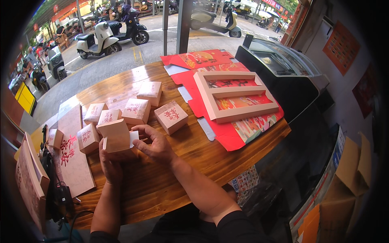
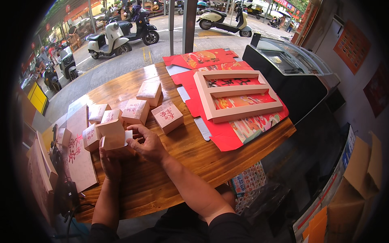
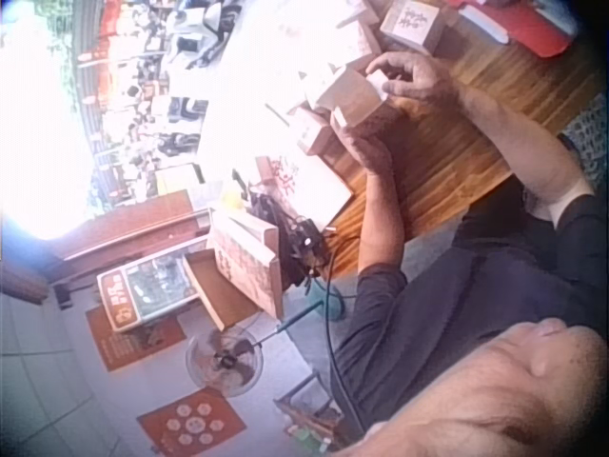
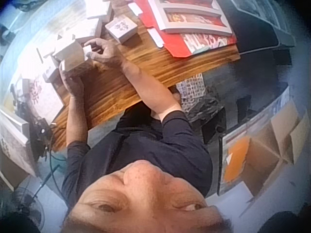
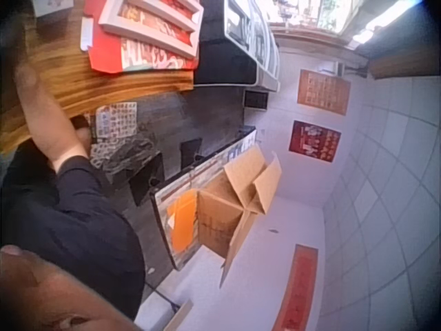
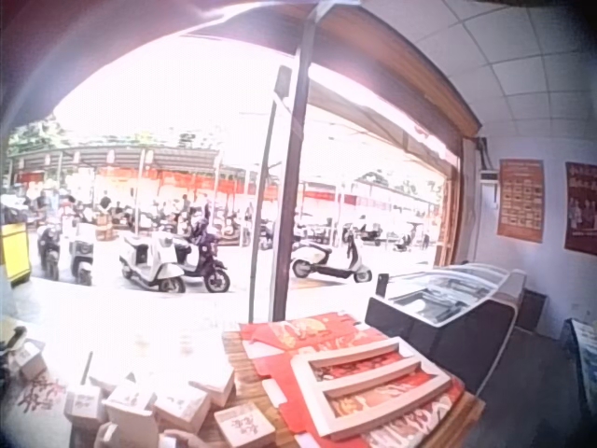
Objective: The person assembles small cardboard boxes by hand, folding the flaps and pressing the sides into shape.
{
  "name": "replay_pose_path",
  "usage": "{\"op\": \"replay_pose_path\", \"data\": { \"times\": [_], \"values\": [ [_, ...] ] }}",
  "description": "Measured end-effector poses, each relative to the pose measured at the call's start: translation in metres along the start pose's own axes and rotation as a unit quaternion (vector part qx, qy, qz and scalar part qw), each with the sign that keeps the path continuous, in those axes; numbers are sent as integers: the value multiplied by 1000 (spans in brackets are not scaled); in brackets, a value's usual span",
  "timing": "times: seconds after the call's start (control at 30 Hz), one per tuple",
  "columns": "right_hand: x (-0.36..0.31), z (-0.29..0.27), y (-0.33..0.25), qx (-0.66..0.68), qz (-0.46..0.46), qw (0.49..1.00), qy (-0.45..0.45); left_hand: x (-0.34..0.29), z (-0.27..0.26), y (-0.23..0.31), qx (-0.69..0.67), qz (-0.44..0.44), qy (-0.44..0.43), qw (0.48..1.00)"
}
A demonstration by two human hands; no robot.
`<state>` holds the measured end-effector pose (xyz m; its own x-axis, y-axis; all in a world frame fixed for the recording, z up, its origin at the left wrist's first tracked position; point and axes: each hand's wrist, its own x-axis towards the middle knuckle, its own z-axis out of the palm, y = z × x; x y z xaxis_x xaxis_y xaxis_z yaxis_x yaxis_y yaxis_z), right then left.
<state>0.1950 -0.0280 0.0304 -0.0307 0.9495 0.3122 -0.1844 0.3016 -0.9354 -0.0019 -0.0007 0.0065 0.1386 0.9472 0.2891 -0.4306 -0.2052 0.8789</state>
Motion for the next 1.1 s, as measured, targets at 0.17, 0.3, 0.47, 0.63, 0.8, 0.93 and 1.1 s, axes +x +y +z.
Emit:
{"op": "replay_pose_path", "data": {
  "times": [0.17, 0.3, 0.47, 0.63, 0.8, 0.93, 1.1],
  "values": [
    [0, 1, 0, -34, -24, 999, -8, 0, -30, -21, -61, -43, 33, 997],
    [0, 0, 1, -35, -20, 999, -26, -3, -37, -22, -80, -56, 17, 995],
    [0, 2, -3, -21, -16, 999, -36, -1, -30, -22, -93, -37, 56, 993],
    [0, 2, 0, -60, -64, 996, -25, -1, -22, -19, -74, -26, 69, 994],
    [0, 3, 4, -179, -86, 980, -31, -3, -31, -23, -80, -28, 47, 995],
    [0, 7, 16, -203, -90, 975, -36, -3, -59, -36, -83, -51, -39, 994],
    [-1, 3, 21, -166, -22, 985, -28, -3, -23, -20, -98, -26, -4, 995]
  ]
}}
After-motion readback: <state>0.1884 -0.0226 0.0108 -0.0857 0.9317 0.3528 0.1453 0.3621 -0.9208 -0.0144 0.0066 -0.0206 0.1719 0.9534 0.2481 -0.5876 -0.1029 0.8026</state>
